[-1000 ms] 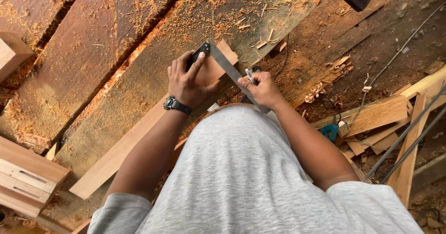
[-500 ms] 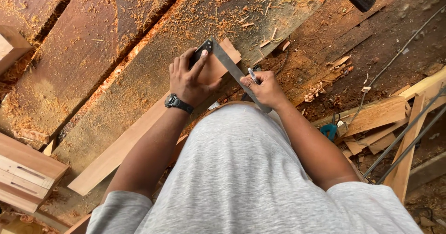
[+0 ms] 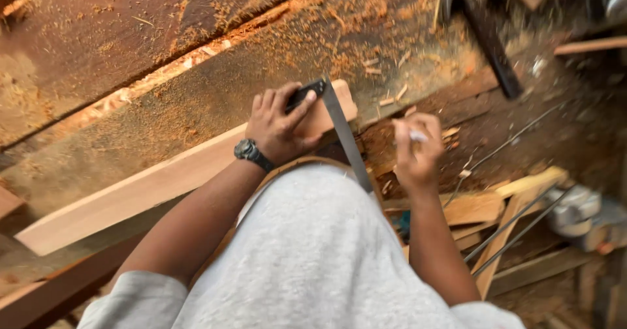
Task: The person uses a try square and a pencil to mark straight lines on rectangular wooden planks. They repeatedly position the square on the wood, draw a line along the edge, and then move the plank to repeat the process on different sections.
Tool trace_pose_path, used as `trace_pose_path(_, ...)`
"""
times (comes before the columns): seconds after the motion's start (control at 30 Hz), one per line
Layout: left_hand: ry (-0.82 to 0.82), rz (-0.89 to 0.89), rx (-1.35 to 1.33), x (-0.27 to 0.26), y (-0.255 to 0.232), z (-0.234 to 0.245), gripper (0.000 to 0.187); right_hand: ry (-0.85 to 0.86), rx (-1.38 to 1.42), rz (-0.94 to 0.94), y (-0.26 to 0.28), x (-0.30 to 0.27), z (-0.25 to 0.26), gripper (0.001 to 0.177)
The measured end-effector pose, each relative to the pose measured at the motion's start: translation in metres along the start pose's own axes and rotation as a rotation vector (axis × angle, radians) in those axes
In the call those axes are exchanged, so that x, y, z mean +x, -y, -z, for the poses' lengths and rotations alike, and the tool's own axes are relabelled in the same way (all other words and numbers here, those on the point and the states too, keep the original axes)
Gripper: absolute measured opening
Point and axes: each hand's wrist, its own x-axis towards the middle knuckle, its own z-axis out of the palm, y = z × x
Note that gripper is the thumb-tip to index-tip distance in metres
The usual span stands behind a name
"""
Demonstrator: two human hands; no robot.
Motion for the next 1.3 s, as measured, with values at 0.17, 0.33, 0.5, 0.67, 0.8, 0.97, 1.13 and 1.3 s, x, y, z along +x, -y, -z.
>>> trace_pose_path(0.17, -0.023, 0.039, -0.025, -0.003, 0.0, -0.008, 0.071, 0.173, 0.021, -0.006, 0.038, 0.017, 0.017, 0.018)
trace_pose_path(0.33, -0.033, 0.049, -0.073, -0.003, -0.004, -0.005, 0.061, 0.312, -0.023, -0.029, 0.069, 0.029, -0.002, 0.024)
trace_pose_path(0.5, 0.001, 0.048, -0.096, 0.001, -0.004, 0.0, 0.054, 0.396, -0.161, 0.079, 0.061, 0.038, -0.014, 0.028)
trace_pose_path(0.67, 0.013, 0.059, -0.137, 0.003, -0.003, 0.002, 0.052, 0.429, -0.154, 0.082, 0.064, 0.048, -0.023, 0.028)
trace_pose_path(0.8, 0.017, 0.062, -0.14, 0.003, -0.003, 0.002, 0.051, 0.45, -0.17, 0.074, 0.06, 0.047, -0.023, 0.028)
trace_pose_path(0.97, 0.01, 0.074, -0.144, 0.005, -0.005, 0.003, 0.05, 0.459, -0.169, 0.06, 0.061, 0.048, -0.025, 0.028)
trace_pose_path(1.13, -0.006, 0.078, -0.152, 0.004, -0.005, 0.002, 0.049, 0.464, -0.169, 0.062, 0.06, 0.049, -0.026, 0.029)
trace_pose_path(1.3, -0.026, 0.075, -0.133, 0.003, -0.006, 0.001, 0.05, 0.463, -0.167, 0.049, 0.059, 0.049, -0.025, 0.028)
